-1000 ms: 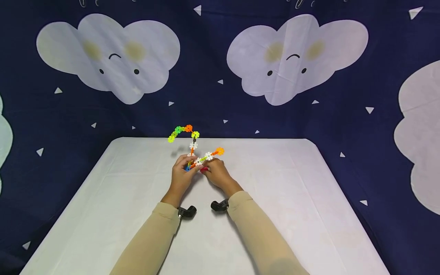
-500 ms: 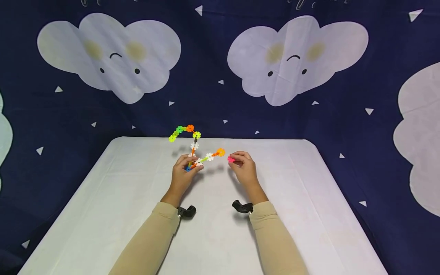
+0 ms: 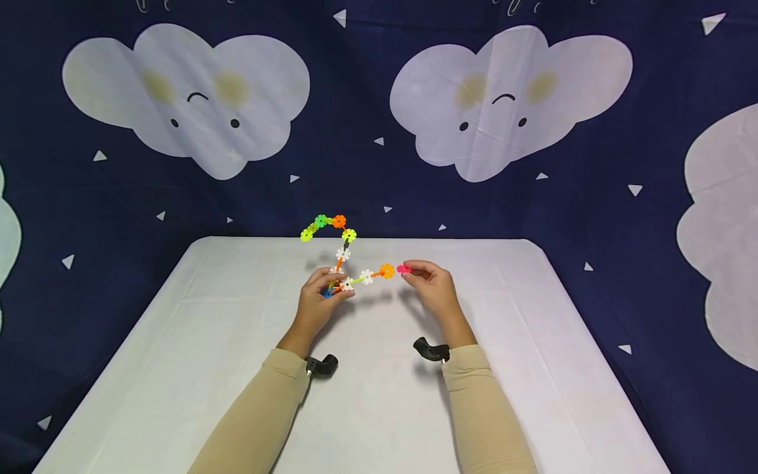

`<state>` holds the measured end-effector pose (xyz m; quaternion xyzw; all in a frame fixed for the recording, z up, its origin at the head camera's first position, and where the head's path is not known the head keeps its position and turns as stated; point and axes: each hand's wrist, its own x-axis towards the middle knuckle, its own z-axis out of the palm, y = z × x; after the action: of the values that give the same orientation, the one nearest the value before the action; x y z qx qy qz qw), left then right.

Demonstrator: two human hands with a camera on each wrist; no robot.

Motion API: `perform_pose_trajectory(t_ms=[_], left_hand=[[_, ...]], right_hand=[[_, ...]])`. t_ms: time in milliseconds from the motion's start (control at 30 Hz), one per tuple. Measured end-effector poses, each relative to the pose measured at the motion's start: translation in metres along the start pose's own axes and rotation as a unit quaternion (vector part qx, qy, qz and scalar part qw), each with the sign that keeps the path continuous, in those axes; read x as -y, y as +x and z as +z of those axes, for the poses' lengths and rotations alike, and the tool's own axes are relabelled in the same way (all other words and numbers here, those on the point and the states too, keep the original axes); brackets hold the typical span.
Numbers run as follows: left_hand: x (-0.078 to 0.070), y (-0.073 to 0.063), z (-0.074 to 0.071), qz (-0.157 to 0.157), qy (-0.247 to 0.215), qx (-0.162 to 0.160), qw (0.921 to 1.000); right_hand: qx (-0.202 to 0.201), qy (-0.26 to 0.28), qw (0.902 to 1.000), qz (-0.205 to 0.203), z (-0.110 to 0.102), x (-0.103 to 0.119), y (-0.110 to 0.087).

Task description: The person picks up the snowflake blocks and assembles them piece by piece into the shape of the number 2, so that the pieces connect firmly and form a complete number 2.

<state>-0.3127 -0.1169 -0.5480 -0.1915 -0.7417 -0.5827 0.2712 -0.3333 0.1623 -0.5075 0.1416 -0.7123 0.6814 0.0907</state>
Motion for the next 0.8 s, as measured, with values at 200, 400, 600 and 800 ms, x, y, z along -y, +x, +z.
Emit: perform_pose_trajectory(t_ms=[200, 400, 600, 800], left_hand=[[-0.009, 0.001, 0.003, 0.016, 0.016, 0.001, 0.9997], [-0.034, 0.002, 0.001, 0.03, 0.007, 0.014, 0.9994], [-0.018, 0.002, 0.001, 0.038, -0.005, 0.026, 0.9989], [-0.003, 0.001, -0.001, 0.036, 0.003, 0.033, 0.9988]], right_hand=[[0.034, 0.008, 0.9994, -0.006, -0.005, -0.001, 0.0], [0.046, 0.022, 0.9987, -0.005, -0.007, 0.0, -0.002], [0.059, 0.035, 0.9976, -0.007, -0.01, 0.0, -0.002], [0.069, 0.026, 0.9972, 0.007, -0.01, -0.001, -0.002]])
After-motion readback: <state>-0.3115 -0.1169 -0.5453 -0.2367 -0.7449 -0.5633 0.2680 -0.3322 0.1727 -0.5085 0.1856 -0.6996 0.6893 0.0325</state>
